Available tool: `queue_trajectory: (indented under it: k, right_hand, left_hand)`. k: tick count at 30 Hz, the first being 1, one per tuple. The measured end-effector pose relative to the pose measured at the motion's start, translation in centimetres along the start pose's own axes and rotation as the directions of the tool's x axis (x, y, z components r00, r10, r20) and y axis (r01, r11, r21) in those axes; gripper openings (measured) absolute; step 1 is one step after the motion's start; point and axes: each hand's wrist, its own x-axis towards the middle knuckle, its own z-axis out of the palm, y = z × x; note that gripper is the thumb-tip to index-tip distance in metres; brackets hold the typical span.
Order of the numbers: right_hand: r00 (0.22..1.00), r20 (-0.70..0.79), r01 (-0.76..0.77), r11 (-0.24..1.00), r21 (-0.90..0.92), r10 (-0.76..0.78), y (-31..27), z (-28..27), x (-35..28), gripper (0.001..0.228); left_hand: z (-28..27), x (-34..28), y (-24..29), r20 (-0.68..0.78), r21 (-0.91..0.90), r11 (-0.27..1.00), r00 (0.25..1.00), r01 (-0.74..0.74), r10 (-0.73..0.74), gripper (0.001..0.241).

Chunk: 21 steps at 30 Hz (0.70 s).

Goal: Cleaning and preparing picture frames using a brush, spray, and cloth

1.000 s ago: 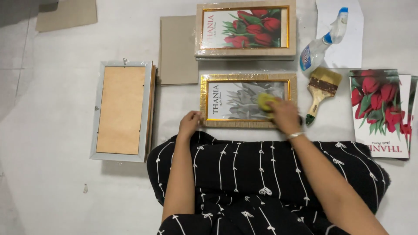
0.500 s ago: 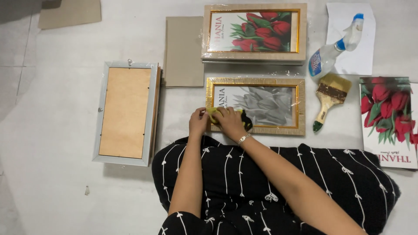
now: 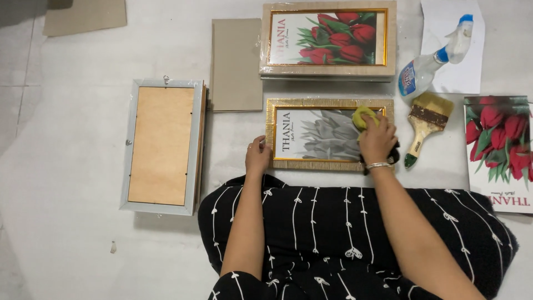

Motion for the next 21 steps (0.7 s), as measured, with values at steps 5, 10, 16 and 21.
queue_trajectory:
  k: [5,10,16,21]
  right_hand:
    - [0.999,0.003,0.043,0.986,0.162,-0.044,-9.7,2.5,-1.1,0.039]
    - [0.970,0.171,0.117,0.945,0.304,-0.175,-21.5,0.8,0.1,0.045]
    - [0.913,0.217,0.266,0.908,0.324,-0.345,-22.7,-0.3,2.9,0.052]
    - [0.945,-0.079,0.321,0.945,0.058,-0.316,-11.6,1.3,3.4,0.048]
  left_hand:
    - [-0.9,-0.6,1.6,0.032,0.006,1.000,0.999,0.011,-0.011,0.055]
    - [-1.1,-0.4,1.6,0.045,0.001,1.000,0.999,0.011,-0.012,0.054]
    - [-1.1,0.0,1.3,0.049,-0.003,1.000,0.999,0.006,-0.006,0.051]
    - [-0.8,0.2,1.0,0.060,-0.017,1.000,0.998,0.004,-0.003,0.051]
